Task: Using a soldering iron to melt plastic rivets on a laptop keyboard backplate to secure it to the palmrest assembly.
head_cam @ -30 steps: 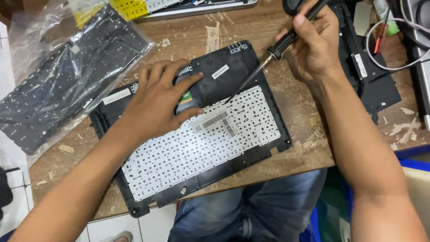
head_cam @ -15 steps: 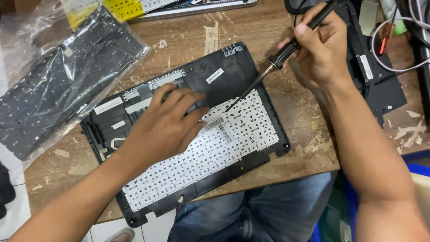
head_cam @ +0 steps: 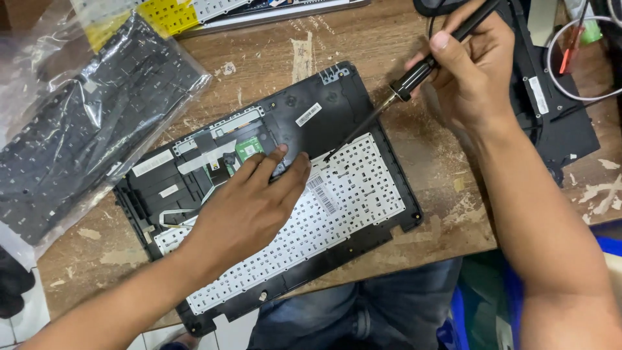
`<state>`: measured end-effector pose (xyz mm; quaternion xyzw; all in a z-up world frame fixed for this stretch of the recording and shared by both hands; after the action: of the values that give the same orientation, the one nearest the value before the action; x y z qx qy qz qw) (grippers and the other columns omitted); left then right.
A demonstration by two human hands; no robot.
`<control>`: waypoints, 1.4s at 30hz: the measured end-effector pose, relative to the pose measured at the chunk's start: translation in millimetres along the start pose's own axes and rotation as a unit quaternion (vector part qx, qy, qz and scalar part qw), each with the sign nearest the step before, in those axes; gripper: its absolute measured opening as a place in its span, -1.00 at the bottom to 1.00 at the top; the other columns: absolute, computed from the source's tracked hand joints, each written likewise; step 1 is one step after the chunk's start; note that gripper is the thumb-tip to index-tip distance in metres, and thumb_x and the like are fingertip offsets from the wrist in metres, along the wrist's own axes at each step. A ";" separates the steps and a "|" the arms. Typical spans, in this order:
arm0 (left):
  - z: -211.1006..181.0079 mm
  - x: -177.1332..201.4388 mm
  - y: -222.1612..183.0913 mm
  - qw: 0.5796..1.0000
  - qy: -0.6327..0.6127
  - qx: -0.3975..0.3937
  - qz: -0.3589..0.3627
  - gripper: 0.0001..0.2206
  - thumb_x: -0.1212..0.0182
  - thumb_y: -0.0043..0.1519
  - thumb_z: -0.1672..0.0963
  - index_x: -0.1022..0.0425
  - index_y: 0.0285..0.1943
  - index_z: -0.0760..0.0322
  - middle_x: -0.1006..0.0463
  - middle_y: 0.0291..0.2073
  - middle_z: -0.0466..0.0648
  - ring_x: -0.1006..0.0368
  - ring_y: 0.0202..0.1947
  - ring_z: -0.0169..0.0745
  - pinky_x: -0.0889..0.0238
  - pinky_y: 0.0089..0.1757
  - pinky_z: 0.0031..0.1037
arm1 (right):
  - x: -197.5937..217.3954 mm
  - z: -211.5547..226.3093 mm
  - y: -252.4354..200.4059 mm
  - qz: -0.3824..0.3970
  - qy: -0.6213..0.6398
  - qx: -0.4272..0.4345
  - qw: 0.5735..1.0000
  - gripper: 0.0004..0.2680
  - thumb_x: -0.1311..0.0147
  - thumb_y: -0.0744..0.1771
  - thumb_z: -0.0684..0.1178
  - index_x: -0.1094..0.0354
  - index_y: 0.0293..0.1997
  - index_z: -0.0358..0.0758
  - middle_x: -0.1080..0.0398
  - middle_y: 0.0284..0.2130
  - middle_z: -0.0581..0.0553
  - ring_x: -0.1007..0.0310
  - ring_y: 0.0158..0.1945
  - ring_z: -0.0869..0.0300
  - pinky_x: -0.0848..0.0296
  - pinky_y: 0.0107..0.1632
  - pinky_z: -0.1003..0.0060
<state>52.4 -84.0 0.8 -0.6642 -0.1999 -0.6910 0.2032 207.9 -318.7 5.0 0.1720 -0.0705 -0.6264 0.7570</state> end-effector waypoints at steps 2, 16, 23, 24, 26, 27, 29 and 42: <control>-1.9 1.0 -0.5 1.000 0.011 0.004 -0.007 -0.51 -0.02 0.21 0.22 -0.27 0.40 0.44 -0.33 0.34 0.10 -0.26 0.30 0.24 -0.19 0.16 -0.14 | 1.2 -3.6 -0.9 -0.003 0.005 -0.019 1.000 -0.83 -0.18 0.46 -0.07 -0.20 -0.15 -0.20 -0.32 -0.41 -0.12 -0.59 -0.24 0.06 -0.62 -0.26 0.25; 7.2 18.5 19.0 0.994 0.030 0.039 -0.094 -0.56 0.03 0.42 -0.09 -0.41 0.35 0.16 -0.48 0.08 -0.02 -0.36 0.02 -0.02 -0.20 0.12 -0.27 | 21.9 5.5 2.5 -0.027 -0.005 -0.001 1.000 -0.83 -0.16 0.46 -0.08 -0.20 -0.18 -0.20 -0.29 -0.37 -0.10 -0.59 -0.26 0.04 -0.58 -0.43 0.21; 5.1 16.2 23.3 0.996 0.043 0.030 -0.074 -0.59 0.02 0.38 -0.01 -0.39 0.38 0.13 -0.44 0.13 -0.09 -0.32 -0.04 -0.09 -0.17 0.01 -0.29 | 23.9 7.6 1.8 -0.041 -0.004 -0.003 0.999 -0.86 -0.20 0.46 -0.03 -0.27 -0.06 -0.15 -0.35 -0.32 0.00 -0.57 -0.25 0.11 -0.64 -0.19 0.25; 4.0 20.2 21.2 0.995 0.034 0.034 -0.086 -0.62 -0.01 0.38 0.02 -0.41 0.35 0.12 -0.45 0.11 -0.10 -0.32 -0.07 -0.09 -0.17 -0.02 -0.30 | 19.7 8.4 -0.3 -0.044 -0.008 -0.009 0.999 -0.83 -0.20 0.45 -0.04 -0.24 -0.22 -0.16 -0.35 -0.40 -0.01 -0.59 -0.29 0.13 -0.61 -0.29 0.31; 6.0 19.3 22.5 0.996 0.041 0.035 -0.073 -0.61 -0.01 0.37 0.01 -0.40 0.37 0.09 -0.43 0.12 -0.11 -0.30 -0.10 -0.13 -0.16 -0.04 -0.32 | 19.5 8.1 1.1 -0.042 -0.006 -0.004 0.999 -0.85 -0.19 0.44 -0.04 -0.27 -0.19 -0.17 -0.35 -0.37 -0.01 -0.57 -0.29 0.12 -0.61 -0.24 0.26; 6.6 16.9 23.1 0.996 0.046 0.037 -0.061 -0.59 -0.01 0.36 0.01 -0.38 0.39 0.05 -0.42 0.13 -0.12 -0.29 -0.12 -0.16 -0.15 -0.07 -0.34 | 19.0 7.9 0.8 -0.038 -0.004 0.000 0.999 -0.86 -0.19 0.44 -0.03 -0.29 -0.16 -0.18 -0.34 -0.35 -0.01 -0.55 -0.30 0.10 -0.62 -0.18 0.21; 6.6 12.8 22.2 0.997 0.032 0.042 -0.051 -0.57 0.00 0.35 0.00 -0.36 0.40 0.07 -0.42 0.15 -0.10 -0.29 -0.12 -0.13 -0.15 -0.08 -0.30 | 22.1 6.7 0.3 -0.046 -0.003 -0.001 0.999 -0.86 -0.20 0.43 -0.04 -0.29 -0.18 -0.18 -0.35 -0.34 -0.01 -0.55 -0.30 0.12 -0.63 -0.20 0.24; 5.5 19.7 25.9 0.994 0.046 0.053 -0.087 -0.59 -0.08 0.32 0.02 -0.41 0.37 0.08 -0.45 0.05 -0.08 -0.24 -0.23 -0.16 -0.12 -0.22 -0.35 | 25.9 7.7 0.4 -0.031 -0.014 0.006 0.999 -0.86 -0.17 0.46 -0.11 -0.26 -0.20 -0.21 -0.40 -0.40 -0.16 -0.59 -0.30 0.06 -0.61 -0.31 0.21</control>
<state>70.5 -103.0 20.8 -0.6003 -0.2837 -0.7242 0.1864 211.2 -345.2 9.5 0.1701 -0.0794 -0.6511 0.7354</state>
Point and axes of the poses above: each hand's wrist, its own y-axis towards the middle knuckle, its own x-axis out of the back of the hand, z = x × y, the point moved 10 cm from there along y, towards the middle knuckle
